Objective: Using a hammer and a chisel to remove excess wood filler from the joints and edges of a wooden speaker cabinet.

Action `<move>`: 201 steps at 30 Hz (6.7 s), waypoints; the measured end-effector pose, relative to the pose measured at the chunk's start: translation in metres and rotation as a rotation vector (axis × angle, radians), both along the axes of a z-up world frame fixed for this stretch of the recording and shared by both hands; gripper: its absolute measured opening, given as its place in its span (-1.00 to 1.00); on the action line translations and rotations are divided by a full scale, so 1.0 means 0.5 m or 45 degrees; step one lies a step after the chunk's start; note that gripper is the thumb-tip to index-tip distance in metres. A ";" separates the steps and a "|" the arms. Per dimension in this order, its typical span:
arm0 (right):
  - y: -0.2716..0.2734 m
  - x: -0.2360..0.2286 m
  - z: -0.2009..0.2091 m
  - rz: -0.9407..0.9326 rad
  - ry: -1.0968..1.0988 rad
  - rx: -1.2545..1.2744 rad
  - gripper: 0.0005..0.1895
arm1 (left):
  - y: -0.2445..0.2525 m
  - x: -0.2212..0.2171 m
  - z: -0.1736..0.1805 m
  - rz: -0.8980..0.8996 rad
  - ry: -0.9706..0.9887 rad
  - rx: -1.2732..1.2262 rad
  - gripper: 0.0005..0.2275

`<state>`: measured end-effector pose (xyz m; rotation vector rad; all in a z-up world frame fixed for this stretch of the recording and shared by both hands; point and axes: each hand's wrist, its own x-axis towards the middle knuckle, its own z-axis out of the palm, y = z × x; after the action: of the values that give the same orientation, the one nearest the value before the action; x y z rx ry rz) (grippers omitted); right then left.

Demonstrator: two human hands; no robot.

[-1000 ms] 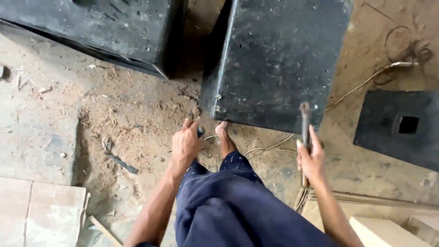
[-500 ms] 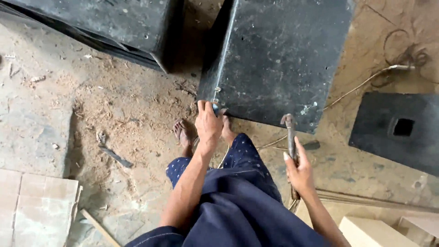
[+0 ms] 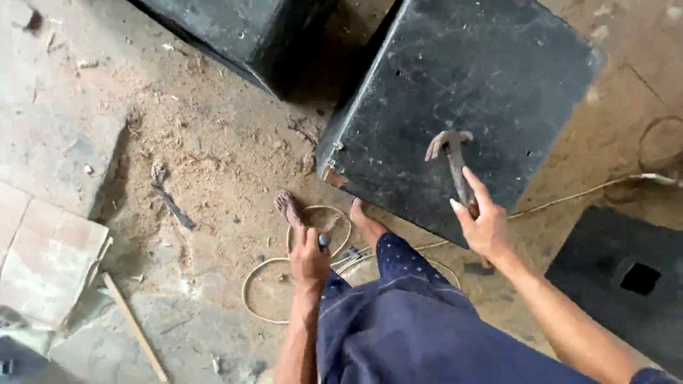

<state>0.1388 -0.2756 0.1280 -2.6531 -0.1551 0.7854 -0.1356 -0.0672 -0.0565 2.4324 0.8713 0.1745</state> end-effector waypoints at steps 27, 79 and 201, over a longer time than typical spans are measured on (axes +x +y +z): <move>0.050 -0.076 -0.197 0.170 -0.457 -0.419 -0.45 | 0.225 0.306 0.149 0.126 -0.745 -1.388 -0.66; 0.236 -0.010 0.194 0.464 -0.470 0.572 -0.47 | 0.218 0.529 0.154 -0.525 -0.710 -0.862 -0.64; 0.135 -0.143 -0.214 0.363 -0.698 -0.380 -0.30 | 0.216 0.147 0.046 -1.297 -0.105 -0.504 -0.52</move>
<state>0.0675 -0.2081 0.0209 -3.1157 -0.6106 0.1373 -0.0622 0.0407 -0.0335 2.1648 -0.3954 -0.2524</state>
